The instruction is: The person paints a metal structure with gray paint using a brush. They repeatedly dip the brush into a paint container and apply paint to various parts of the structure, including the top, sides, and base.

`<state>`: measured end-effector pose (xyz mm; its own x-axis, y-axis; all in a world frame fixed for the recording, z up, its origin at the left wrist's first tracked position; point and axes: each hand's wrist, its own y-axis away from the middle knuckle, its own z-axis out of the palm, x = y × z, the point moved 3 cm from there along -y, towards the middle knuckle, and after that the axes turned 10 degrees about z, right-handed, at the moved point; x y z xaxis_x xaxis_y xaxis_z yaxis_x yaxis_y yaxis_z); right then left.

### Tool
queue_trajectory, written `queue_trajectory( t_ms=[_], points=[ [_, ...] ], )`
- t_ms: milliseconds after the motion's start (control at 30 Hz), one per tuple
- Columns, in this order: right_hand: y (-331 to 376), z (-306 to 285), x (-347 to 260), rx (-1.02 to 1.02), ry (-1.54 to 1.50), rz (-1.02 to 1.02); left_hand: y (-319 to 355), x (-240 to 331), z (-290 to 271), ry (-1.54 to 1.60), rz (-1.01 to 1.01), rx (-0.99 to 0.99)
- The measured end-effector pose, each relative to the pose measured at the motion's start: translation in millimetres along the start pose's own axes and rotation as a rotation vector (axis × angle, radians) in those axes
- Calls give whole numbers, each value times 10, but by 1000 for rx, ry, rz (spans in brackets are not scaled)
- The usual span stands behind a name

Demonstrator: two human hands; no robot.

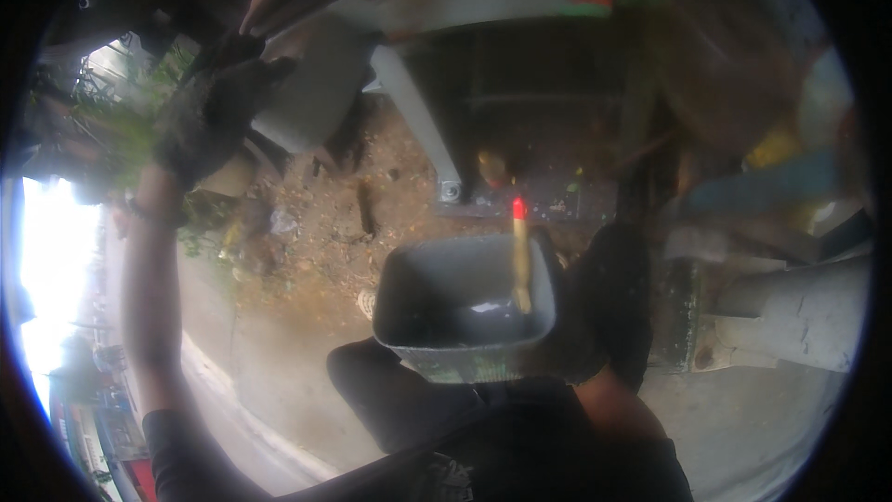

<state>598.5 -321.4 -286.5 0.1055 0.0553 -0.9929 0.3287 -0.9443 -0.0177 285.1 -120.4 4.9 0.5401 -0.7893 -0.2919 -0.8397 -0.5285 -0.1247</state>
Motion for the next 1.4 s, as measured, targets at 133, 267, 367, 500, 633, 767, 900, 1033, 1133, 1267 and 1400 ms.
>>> queue_trajectory(
  t_ms=[133,267,367,500,633,767,900,1033,1133,1267,1400],
  points=[
    [-11,43,-19,17,-20,53,32,-2,-28,21,24,19],
    [-1,62,45,35,-113,136,52,17,-61,46,16,20],
    [-9,95,1,28,-254,188,72,8,-59,50,26,26],
    [-1,111,107,-8,-373,119,76,-7,-51,78,15,22],
    [22,88,44,-17,-142,-11,125,-23,-47,69,16,27],
    [14,73,-104,77,108,-23,102,8,-60,53,6,6],
    [-58,117,-185,184,109,-48,144,-16,-45,16,39,16],
    [-66,130,-257,168,70,-37,192,-22,-12,30,15,14],
    [-14,119,-132,77,-41,54,189,-23,-34,41,2,9],
    [35,178,14,45,-112,188,217,-50,1,53,-1,9],
    [-11,138,-167,48,-49,104,244,-53,7,56,6,26]
  ],
)
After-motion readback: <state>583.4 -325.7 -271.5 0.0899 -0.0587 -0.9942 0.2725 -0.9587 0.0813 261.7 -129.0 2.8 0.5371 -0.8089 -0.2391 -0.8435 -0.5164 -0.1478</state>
